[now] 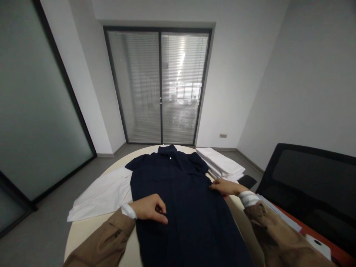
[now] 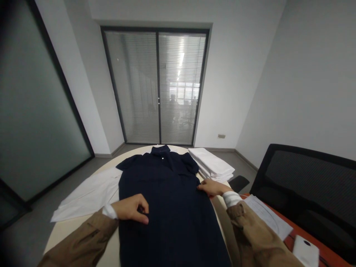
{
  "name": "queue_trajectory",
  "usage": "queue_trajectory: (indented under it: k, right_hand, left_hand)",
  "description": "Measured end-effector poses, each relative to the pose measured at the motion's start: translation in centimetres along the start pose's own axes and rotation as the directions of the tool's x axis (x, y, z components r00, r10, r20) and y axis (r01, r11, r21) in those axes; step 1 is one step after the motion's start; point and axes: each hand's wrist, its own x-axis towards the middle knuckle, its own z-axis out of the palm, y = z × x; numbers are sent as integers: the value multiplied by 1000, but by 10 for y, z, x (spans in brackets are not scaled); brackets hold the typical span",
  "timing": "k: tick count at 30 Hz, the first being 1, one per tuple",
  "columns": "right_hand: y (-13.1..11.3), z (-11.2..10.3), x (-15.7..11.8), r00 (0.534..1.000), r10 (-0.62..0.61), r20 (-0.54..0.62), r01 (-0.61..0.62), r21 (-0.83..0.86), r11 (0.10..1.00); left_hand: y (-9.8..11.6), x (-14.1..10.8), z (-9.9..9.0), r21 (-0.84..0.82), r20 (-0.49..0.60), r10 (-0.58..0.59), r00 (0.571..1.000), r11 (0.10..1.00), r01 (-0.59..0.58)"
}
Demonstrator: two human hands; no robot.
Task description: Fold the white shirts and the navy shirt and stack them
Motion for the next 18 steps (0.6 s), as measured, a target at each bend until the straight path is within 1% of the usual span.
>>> queue_trajectory:
  k: [1,2,3,4,6,7,8,9,10,12,15,16,17,18]
  right_hand:
    - [-4,0,-5,999,-11,32,10,48,999]
    - [-8,1,-12,995,-20,99,10,92,996]
    - [-11,1,-19,982,-24,185,0,129,992]
    - [-14,0,-26,962,-26,271,-18,156,988]
    - [-16,0,-40,914,-12,405,-63,173,983]
    - [-16,-1,-45,895,2,446,-81,160,984]
    - [-14,-2,-48,881,20,473,-95,134,986]
    - [-11,-3,-50,869,42,493,-105,100,989]
    - [-7,-4,-50,863,61,502,-107,64,992]
    - [3,-7,-46,851,112,513,-115,-25,993]
    - [18,-11,-41,834,149,532,-111,-102,989]
    - [22,-13,-41,828,154,539,-106,-119,987]
    - [24,-14,-41,842,143,520,-90,-127,988]
    - [25,-15,-42,865,131,484,-71,-140,988]
  left_hand:
    - [5,-6,-5,-52,69,-28,997,998,32]
    - [10,-12,-9,-93,146,-55,988,993,69]
    - [16,-19,-13,-130,238,-82,968,985,115]
    - [22,-25,-17,-150,337,-108,935,975,166]
    - [31,-36,-21,-169,518,-186,835,934,313]
    - [33,-40,-22,-158,578,-227,784,911,380]
    - [32,-44,-22,-138,613,-269,743,889,436]
    - [30,-48,-22,-113,624,-311,717,871,477]
    - [26,-51,-22,-87,612,-353,708,859,504]
    - [14,-56,-23,-50,545,-441,713,832,552]
    - [-3,-61,-32,-32,381,-567,730,781,623]
    - [-8,-60,-37,-37,311,-591,745,775,630]
    - [-11,-58,-42,-48,227,-599,768,781,623]
    - [-15,-54,-48,-58,126,-593,796,796,602]
